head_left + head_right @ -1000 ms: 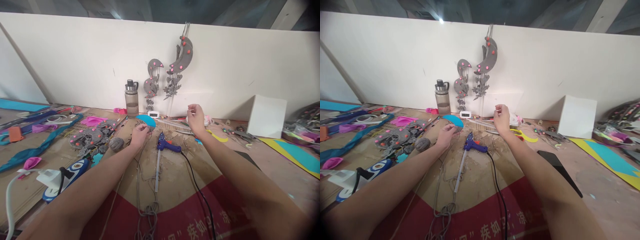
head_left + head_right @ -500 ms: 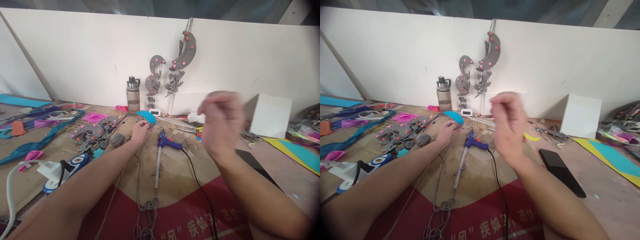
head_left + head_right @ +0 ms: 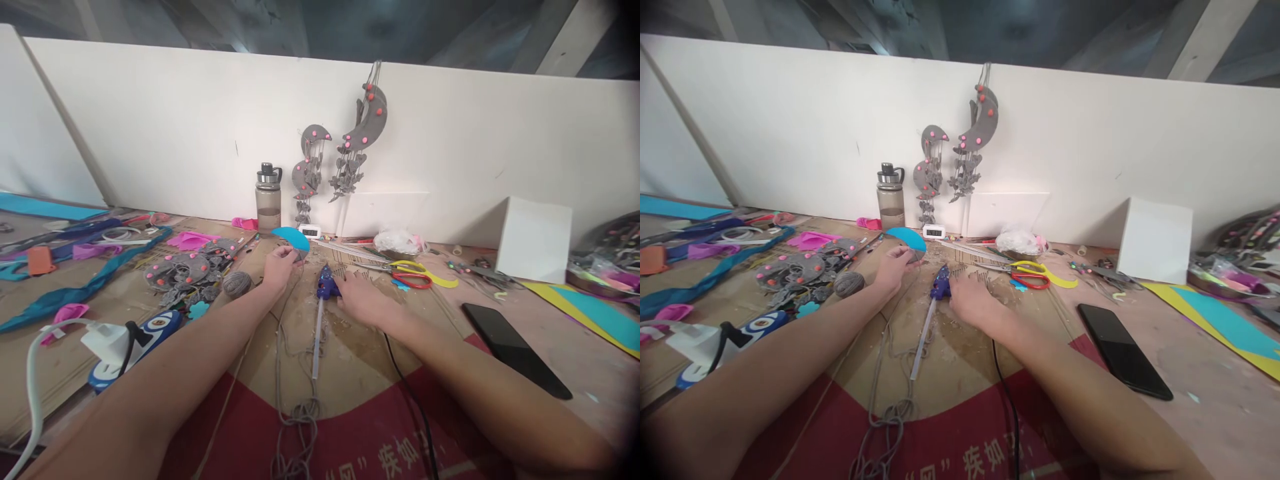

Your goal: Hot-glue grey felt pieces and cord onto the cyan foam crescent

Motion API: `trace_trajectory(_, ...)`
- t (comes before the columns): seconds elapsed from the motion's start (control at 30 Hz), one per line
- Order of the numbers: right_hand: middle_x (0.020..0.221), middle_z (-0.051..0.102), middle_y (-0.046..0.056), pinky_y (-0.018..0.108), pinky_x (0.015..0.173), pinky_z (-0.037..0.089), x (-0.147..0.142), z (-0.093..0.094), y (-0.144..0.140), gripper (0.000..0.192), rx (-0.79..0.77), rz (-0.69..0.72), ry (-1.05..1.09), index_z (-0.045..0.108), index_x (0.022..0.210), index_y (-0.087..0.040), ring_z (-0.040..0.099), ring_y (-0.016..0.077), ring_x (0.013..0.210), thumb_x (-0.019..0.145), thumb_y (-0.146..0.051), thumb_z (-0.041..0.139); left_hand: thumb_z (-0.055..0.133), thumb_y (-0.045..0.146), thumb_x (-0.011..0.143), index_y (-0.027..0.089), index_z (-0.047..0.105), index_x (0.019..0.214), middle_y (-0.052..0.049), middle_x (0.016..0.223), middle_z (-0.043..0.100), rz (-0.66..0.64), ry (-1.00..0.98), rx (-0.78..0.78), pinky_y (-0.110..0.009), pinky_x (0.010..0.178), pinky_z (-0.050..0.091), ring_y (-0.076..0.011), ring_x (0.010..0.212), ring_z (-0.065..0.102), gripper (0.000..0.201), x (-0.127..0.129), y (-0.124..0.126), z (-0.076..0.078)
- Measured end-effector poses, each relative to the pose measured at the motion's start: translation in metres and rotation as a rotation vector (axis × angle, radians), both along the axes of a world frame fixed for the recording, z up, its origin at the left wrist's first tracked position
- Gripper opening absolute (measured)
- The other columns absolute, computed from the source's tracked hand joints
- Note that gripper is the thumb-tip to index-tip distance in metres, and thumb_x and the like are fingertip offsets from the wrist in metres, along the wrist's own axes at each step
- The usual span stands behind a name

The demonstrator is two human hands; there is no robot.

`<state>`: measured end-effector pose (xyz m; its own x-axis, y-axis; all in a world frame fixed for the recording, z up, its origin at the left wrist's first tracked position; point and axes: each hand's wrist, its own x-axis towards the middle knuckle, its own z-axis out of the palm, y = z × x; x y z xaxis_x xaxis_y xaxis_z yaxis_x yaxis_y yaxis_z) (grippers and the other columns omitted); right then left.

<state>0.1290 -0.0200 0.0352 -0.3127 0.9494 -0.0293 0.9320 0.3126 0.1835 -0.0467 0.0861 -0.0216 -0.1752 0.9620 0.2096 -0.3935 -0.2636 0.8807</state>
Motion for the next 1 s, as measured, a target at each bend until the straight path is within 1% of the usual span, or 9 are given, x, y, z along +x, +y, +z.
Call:
trace_trajectory(0.1, 0.111, 0.060, 0.021, 0.042, 0.086, 0.045, -0.002, -0.005, -0.002, 0.041, 0.065, -0.051, -0.009, 0.052, 0.128, -0.013, 0.059, 0.0334, 0.105, 0.089, -0.025, 0.046, 0.072, 0.027, 0.060, 0.013, 0.062, 0.066, 0.000, 0.068, 0.061, -0.020, -0.009, 0.008, -0.039, 0.080, 0.057, -0.0133, 0.069, 0.061, 0.018, 0.000, -0.001, 0.002)
trace_trajectory(0.2, 0.106, 0.061, 0.018, 0.038, 0.082, 0.046, 0.001, -0.007, -0.003, 0.037, 0.142, -0.030, 0.032, 0.055, 0.123, -0.014, 0.061, 0.0301, 0.098, 0.091, -0.022, 0.039, 0.073, 0.028, 0.060, 0.013, 0.064, 0.068, -0.001, 0.072, 0.064, -0.035, 0.003, 0.008, -0.038, 0.080, 0.057, -0.0135, 0.070, 0.062, 0.019, -0.001, -0.003, 0.003)
trace_trajectory(0.33, 0.116, 0.054, 0.017, 0.031, 0.076, 0.046, 0.008, -0.006, -0.002, 0.039, 0.252, -0.051, 0.164, 0.053, 0.125, -0.015, 0.062, 0.0227, 0.090, 0.091, -0.021, 0.037, 0.073, 0.028, 0.060, 0.013, 0.064, 0.069, -0.001, 0.073, 0.065, -0.039, 0.013, 0.002, -0.036, 0.079, 0.057, -0.0136, 0.071, 0.062, 0.020, -0.003, -0.003, 0.004)
trace_trajectory(0.4, 0.116, 0.053, 0.016, 0.032, 0.077, 0.046, 0.012, -0.007, -0.001, 0.041, 0.231, -0.043, 0.188, 0.049, 0.131, -0.017, 0.062, 0.0220, 0.089, 0.092, -0.026, 0.036, 0.073, 0.028, 0.060, 0.013, 0.064, 0.070, -0.002, 0.073, 0.064, -0.039, 0.017, 0.010, -0.036, 0.079, 0.057, -0.0137, 0.072, 0.062, 0.019, -0.004, -0.003, 0.004)
trace_trajectory(0.53, 0.118, 0.053, 0.016, 0.044, 0.088, 0.044, 0.016, -0.012, 0.000, 0.044, 0.158, 0.025, 0.099, 0.051, 0.130, -0.020, 0.057, 0.0308, 0.104, 0.089, -0.035, 0.045, 0.073, 0.028, 0.061, 0.013, 0.064, 0.069, -0.002, 0.073, 0.065, -0.040, 0.024, 0.005, -0.036, 0.080, 0.057, -0.0133, 0.073, 0.061, 0.019, -0.004, -0.002, 0.003)
trace_trajectory(0.67, 0.119, 0.056, 0.019, 0.047, 0.093, 0.041, 0.009, -0.016, 0.001, 0.043, 0.130, 0.062, 0.023, 0.053, 0.126, -0.013, 0.052, 0.0344, 0.113, 0.085, -0.026, 0.047, 0.073, 0.028, 0.061, 0.013, 0.065, 0.069, -0.003, 0.073, 0.065, -0.028, 0.023, -0.004, -0.037, 0.080, 0.057, -0.0136, 0.073, 0.061, 0.018, -0.003, 0.000, 0.002)
trace_trajectory(0.83, 0.111, 0.062, 0.017, 0.034, 0.081, 0.045, 0.010, -0.012, 0.007, 0.033, 0.096, 0.028, 0.163, 0.060, 0.112, -0.012, 0.061, 0.0259, 0.095, 0.085, -0.024, 0.045, 0.072, 0.025, 0.062, 0.014, 0.064, 0.067, -0.001, 0.070, 0.062, -0.015, -0.011, -0.019, -0.039, 0.082, 0.056, -0.0136, 0.071, 0.060, 0.015, -0.002, -0.002, 0.004)
trace_trajectory(0.93, 0.097, 0.066, 0.012, 0.029, 0.070, 0.044, 0.022, -0.003, 0.015, 0.028, 0.079, -0.058, 0.346, 0.063, 0.100, -0.014, 0.062, 0.0198, 0.077, 0.084, -0.028, 0.044, 0.071, 0.023, 0.063, 0.014, 0.064, 0.065, 0.000, 0.069, 0.061, -0.008, -0.009, -0.023, -0.040, 0.083, 0.056, -0.0131, 0.070, 0.059, 0.012, -0.001, -0.006, 0.006)
trace_trajectory(1.0, 0.087, 0.068, 0.010, 0.027, 0.065, 0.042, 0.033, 0.005, 0.021, 0.029, 0.135, -0.133, 0.477, 0.064, 0.095, -0.014, 0.060, 0.0186, 0.072, 0.086, -0.029, 0.041, 0.070, 0.023, 0.063, 0.014, 0.064, 0.065, -0.001, 0.069, 0.061, -0.014, -0.003, -0.023, -0.040, 0.083, 0.056, -0.0133, 0.070, 0.060, 0.010, 0.000, -0.008, 0.008)
